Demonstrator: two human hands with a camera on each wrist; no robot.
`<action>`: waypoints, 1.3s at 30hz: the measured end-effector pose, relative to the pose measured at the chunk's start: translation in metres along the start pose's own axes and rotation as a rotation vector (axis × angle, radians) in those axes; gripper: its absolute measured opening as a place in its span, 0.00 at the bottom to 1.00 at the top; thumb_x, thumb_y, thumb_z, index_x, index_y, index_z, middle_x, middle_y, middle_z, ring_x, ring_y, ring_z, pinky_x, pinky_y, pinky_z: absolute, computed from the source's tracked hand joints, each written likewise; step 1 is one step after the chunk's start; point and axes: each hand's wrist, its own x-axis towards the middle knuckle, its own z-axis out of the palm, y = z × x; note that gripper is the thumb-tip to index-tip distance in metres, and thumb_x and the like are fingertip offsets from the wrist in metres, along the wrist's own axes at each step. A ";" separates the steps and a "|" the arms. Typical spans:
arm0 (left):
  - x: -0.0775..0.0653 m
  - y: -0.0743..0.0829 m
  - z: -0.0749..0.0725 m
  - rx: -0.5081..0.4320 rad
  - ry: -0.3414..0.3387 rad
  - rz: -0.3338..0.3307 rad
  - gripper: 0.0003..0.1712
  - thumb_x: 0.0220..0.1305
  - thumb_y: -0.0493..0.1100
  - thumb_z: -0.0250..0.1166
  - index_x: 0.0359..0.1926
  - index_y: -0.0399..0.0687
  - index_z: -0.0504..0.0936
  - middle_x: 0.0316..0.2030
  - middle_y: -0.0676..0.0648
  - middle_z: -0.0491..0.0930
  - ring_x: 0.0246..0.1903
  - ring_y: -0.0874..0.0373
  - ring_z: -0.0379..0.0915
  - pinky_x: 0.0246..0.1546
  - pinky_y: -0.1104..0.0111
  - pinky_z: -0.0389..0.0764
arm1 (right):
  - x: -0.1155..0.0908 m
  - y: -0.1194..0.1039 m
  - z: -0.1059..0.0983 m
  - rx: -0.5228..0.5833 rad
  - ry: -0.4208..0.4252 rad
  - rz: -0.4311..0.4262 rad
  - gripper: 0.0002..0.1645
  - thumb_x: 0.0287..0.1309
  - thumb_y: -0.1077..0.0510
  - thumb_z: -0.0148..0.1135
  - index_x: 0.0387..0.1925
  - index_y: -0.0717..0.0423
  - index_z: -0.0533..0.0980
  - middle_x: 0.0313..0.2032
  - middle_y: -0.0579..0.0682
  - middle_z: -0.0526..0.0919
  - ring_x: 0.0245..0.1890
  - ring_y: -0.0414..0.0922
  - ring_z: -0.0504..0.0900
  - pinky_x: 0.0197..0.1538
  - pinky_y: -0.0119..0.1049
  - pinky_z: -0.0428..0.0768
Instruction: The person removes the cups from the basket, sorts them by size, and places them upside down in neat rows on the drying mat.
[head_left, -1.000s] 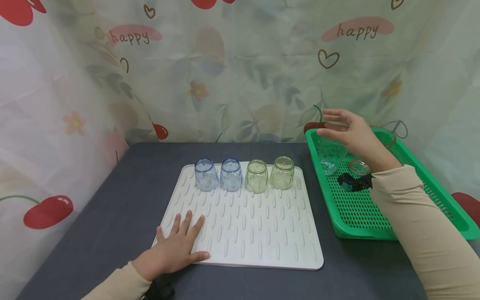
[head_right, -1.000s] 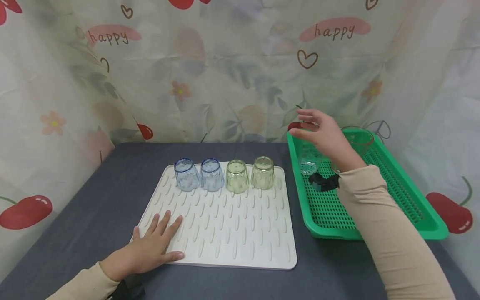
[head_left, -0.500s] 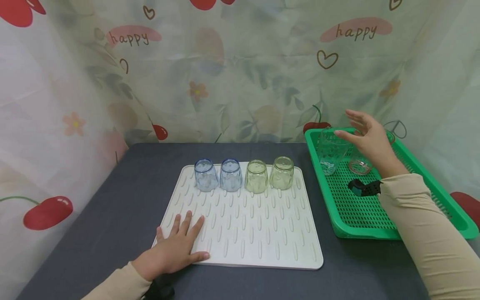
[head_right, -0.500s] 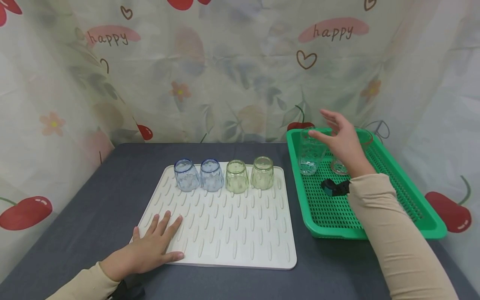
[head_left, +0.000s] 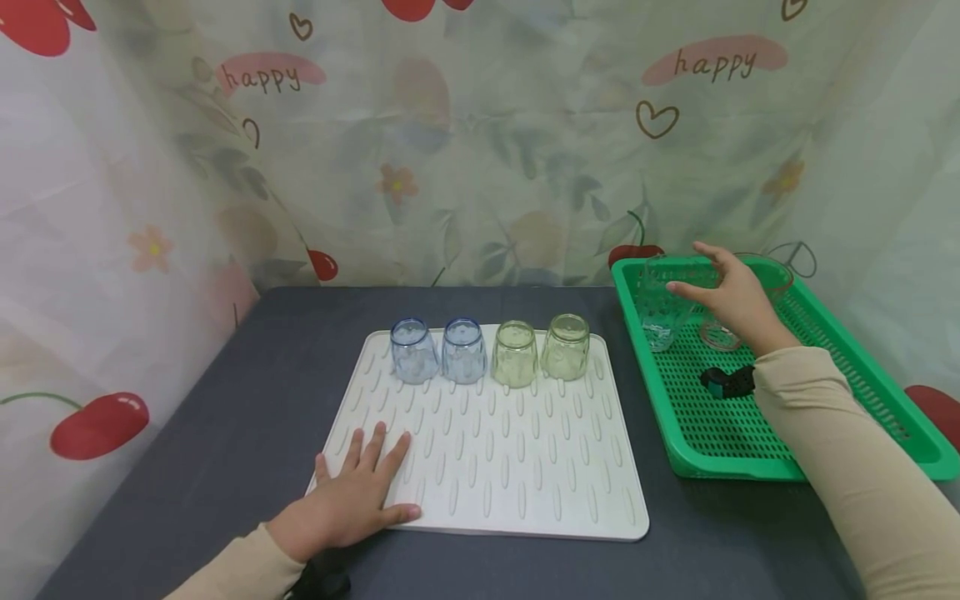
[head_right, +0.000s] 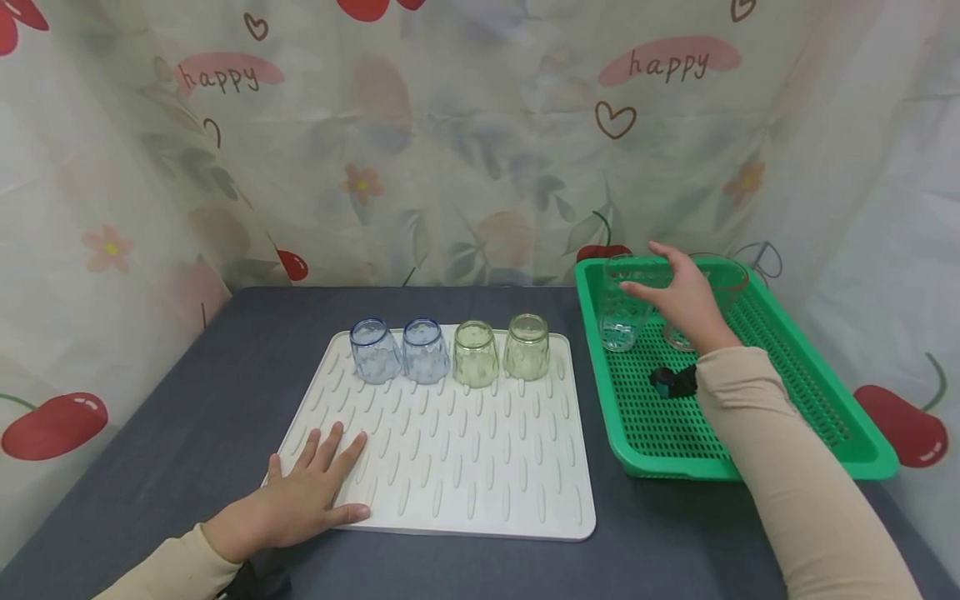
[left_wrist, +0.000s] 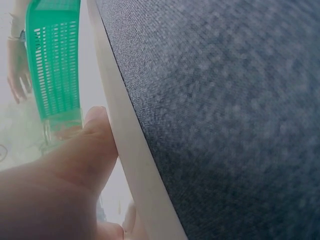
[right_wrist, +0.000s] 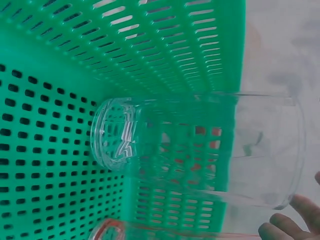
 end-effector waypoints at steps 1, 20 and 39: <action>0.000 0.000 0.000 0.000 -0.001 -0.001 0.60 0.51 0.77 0.58 0.76 0.53 0.49 0.76 0.34 0.38 0.73 0.30 0.31 0.55 0.23 0.34 | 0.000 0.001 0.000 0.000 -0.002 0.001 0.58 0.58 0.34 0.62 0.77 0.47 0.41 0.76 0.57 0.40 0.74 0.65 0.44 0.65 0.67 0.55; 0.003 -0.001 0.002 0.018 0.001 -0.008 0.60 0.51 0.78 0.57 0.76 0.55 0.48 0.76 0.36 0.37 0.73 0.31 0.30 0.56 0.23 0.34 | 0.011 0.022 0.007 0.050 -0.096 0.071 0.66 0.56 0.32 0.61 0.76 0.46 0.29 0.76 0.61 0.36 0.71 0.68 0.49 0.62 0.66 0.62; 0.003 -0.001 0.001 0.014 -0.006 -0.010 0.60 0.51 0.78 0.58 0.76 0.55 0.48 0.76 0.35 0.38 0.73 0.30 0.31 0.55 0.23 0.34 | 0.018 0.025 0.018 0.138 -0.116 0.072 0.70 0.57 0.38 0.65 0.74 0.51 0.22 0.74 0.69 0.41 0.62 0.69 0.66 0.60 0.60 0.70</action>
